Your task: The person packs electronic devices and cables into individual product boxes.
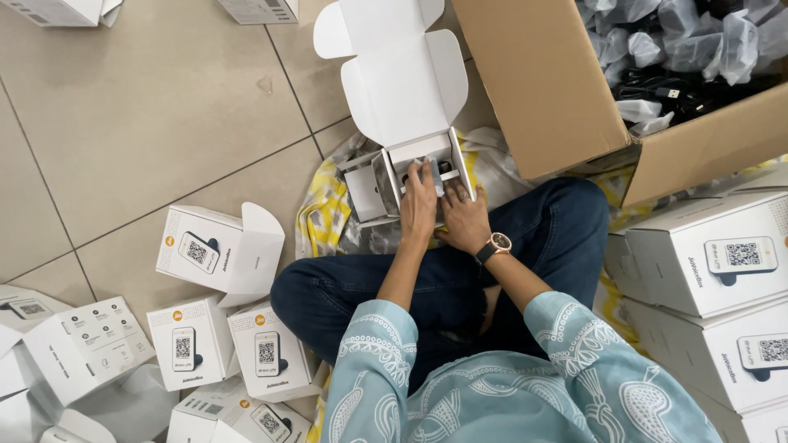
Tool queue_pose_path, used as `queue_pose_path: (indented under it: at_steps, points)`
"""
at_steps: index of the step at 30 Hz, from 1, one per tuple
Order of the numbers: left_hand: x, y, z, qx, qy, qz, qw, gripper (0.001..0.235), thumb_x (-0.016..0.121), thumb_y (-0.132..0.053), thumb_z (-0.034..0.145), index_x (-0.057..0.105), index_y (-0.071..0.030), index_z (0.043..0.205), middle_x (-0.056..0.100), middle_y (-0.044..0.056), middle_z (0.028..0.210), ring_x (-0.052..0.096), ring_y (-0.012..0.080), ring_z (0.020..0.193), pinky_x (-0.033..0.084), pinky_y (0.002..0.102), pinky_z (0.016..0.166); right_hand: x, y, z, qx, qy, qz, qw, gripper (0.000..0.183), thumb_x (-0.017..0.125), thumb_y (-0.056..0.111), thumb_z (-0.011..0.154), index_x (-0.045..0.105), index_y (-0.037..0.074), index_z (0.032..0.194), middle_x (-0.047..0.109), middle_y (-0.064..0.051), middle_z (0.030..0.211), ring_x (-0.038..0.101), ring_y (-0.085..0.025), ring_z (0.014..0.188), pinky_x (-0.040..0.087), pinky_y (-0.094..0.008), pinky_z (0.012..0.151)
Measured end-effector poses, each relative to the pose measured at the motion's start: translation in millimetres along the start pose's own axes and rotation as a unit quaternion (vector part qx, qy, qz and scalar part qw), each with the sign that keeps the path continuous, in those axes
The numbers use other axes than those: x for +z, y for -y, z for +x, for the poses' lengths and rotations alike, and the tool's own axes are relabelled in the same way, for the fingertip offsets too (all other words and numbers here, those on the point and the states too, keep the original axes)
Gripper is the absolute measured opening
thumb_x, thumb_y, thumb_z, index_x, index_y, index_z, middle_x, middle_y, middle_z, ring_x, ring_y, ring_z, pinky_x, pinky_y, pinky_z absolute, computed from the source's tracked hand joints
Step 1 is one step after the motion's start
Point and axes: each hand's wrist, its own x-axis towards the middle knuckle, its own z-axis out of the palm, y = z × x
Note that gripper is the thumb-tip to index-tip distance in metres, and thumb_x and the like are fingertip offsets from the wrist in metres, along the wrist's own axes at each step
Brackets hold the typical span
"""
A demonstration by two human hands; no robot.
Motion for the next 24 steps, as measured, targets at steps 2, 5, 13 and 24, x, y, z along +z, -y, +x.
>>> queue_pose_path:
  at_steps: [2, 5, 13, 24]
  points:
    - [4, 0, -1, -0.013, -0.004, -0.017, 1.000, 0.060, 0.062, 0.005, 0.092, 0.040, 0.006, 0.148, 0.045, 0.024, 0.141, 0.066, 0.0365, 0.108, 0.063, 0.038, 0.086, -1, 0, 0, 0.000, -0.003, -0.002, 1.000, 0.084, 0.080, 0.057, 0.068, 0.064, 0.006, 0.132, 0.051, -0.014, 0.150, 0.039, -0.030, 0.144, 0.030, -0.066, 0.112]
    - [1, -1, -1, -0.035, -0.006, -0.025, 0.999, 0.062, 0.061, 0.003, 0.092, 0.038, 0.006, 0.149, 0.043, 0.024, 0.144, 0.064, 0.0382, 0.116, 0.061, 0.039, 0.090, 0, 1, 1, 0.000, -0.011, 0.009, 1.000, 0.081, 0.081, 0.056, 0.068, 0.064, 0.006, 0.130, 0.051, -0.014, 0.149, 0.040, -0.030, 0.144, 0.031, -0.066, 0.111]
    - [-17, -8, 0, -0.067, 0.013, -0.058, 0.996, 0.062, 0.059, 0.003, 0.092, 0.036, 0.003, 0.149, 0.038, 0.027, 0.150, 0.060, 0.0418, 0.122, 0.060, 0.041, 0.089, 2, 0, 2, -0.006, -0.025, 0.007, 1.000, 0.081, 0.081, 0.056, 0.068, 0.064, 0.005, 0.129, 0.052, -0.015, 0.147, 0.042, -0.029, 0.142, 0.032, -0.066, 0.109]
    - [-14, -11, 5, -0.129, 0.024, -0.128, 0.983, 0.058, 0.054, 0.001, 0.096, 0.034, 0.004, 0.150, 0.040, 0.026, 0.152, 0.069, 0.0436, 0.100, 0.061, 0.046, 0.077, -9, 0, 0, -0.005, -0.018, 0.021, 1.000, 0.089, 0.082, 0.055, 0.067, 0.060, 0.002, 0.134, 0.056, -0.013, 0.143, 0.043, -0.029, 0.140, 0.034, -0.062, 0.111]
